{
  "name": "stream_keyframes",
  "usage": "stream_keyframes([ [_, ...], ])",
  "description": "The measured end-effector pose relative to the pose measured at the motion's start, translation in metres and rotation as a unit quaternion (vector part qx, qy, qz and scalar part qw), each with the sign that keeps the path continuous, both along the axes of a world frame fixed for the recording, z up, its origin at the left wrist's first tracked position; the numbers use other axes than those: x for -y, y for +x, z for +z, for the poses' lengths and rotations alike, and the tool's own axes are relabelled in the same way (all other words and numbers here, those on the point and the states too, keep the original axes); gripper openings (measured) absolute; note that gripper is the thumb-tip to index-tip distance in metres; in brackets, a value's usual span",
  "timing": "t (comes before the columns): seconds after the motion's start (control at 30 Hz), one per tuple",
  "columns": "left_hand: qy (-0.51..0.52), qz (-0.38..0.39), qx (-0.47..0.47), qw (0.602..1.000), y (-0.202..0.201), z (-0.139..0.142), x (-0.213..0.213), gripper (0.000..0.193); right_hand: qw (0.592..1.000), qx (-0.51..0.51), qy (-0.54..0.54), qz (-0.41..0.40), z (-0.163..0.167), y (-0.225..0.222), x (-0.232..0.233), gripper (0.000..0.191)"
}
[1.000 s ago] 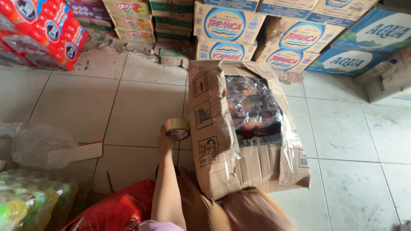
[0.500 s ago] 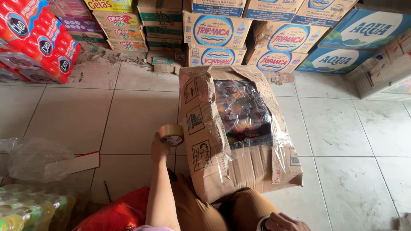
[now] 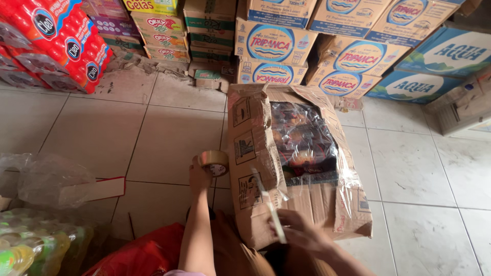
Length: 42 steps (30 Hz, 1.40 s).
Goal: The person sits on the floor and uses clear packing tape and scissors to seal a cardboard box containing packaged goods. They apply multiple strips of tape across the box flaps, cut the tape with scissors, and then move the sealed box aside before handling a red plastic bag and another small box.
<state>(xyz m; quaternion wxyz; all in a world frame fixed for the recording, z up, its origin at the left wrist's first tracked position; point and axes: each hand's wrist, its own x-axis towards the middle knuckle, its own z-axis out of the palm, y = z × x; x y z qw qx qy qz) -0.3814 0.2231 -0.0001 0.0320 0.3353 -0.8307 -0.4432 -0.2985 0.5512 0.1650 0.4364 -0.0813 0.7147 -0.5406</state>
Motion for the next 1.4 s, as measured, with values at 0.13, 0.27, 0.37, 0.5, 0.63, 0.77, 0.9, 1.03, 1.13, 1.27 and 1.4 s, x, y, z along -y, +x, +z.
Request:
stream_keyframes([
  [0.13,-0.07,0.011,-0.004,0.997,-0.006,0.001,0.007,0.056,0.973,0.179,-0.147,0.0,-0.023,-0.01,0.07,0.027],
  [0.27,-0.134,-0.038,-0.009,0.99,-0.003,-0.005,0.032,0.045,0.933,0.347,-0.058,-0.081,-0.051,-0.017,0.119,0.061],
  [0.37,-0.214,-0.062,-0.014,0.975,-0.011,-0.006,0.056,0.045,0.919,0.383,0.018,-0.097,-0.077,-0.03,0.155,0.082],
  [0.5,-0.311,-0.076,0.004,0.947,-0.024,-0.002,0.076,0.053,0.926,0.346,0.036,-0.149,-0.105,-0.041,0.191,0.078],
  [0.63,-0.3,-0.079,0.039,0.95,-0.025,-0.002,0.078,0.062,0.931,0.304,-0.013,-0.202,-0.121,-0.054,0.215,0.069],
  [0.77,-0.285,-0.078,0.025,0.955,-0.021,-0.005,0.076,0.062,0.939,0.274,0.003,-0.209,-0.13,-0.057,0.224,0.068],
  [0.9,-0.268,-0.077,0.031,0.96,-0.019,-0.005,0.074,0.066,0.936,0.252,-0.004,-0.245,-0.136,-0.065,0.232,0.065],
  [1.03,-0.311,-0.066,0.021,0.948,-0.015,-0.002,0.069,0.067,0.938,0.217,0.01,-0.27,-0.144,-0.079,0.239,0.061],
  [1.13,-0.341,-0.054,-0.003,0.939,-0.013,0.001,0.066,0.06,0.937,0.201,0.023,-0.285,-0.156,-0.083,0.239,0.055],
  [1.27,-0.339,-0.052,0.03,0.939,-0.015,0.01,0.064,0.052,0.932,0.182,0.0,-0.312,-0.177,-0.077,0.236,0.045],
  [1.4,-0.403,-0.044,0.087,0.91,-0.008,0.025,0.062,0.035,0.933,0.186,-0.043,-0.305,-0.186,-0.072,0.229,0.037],
])
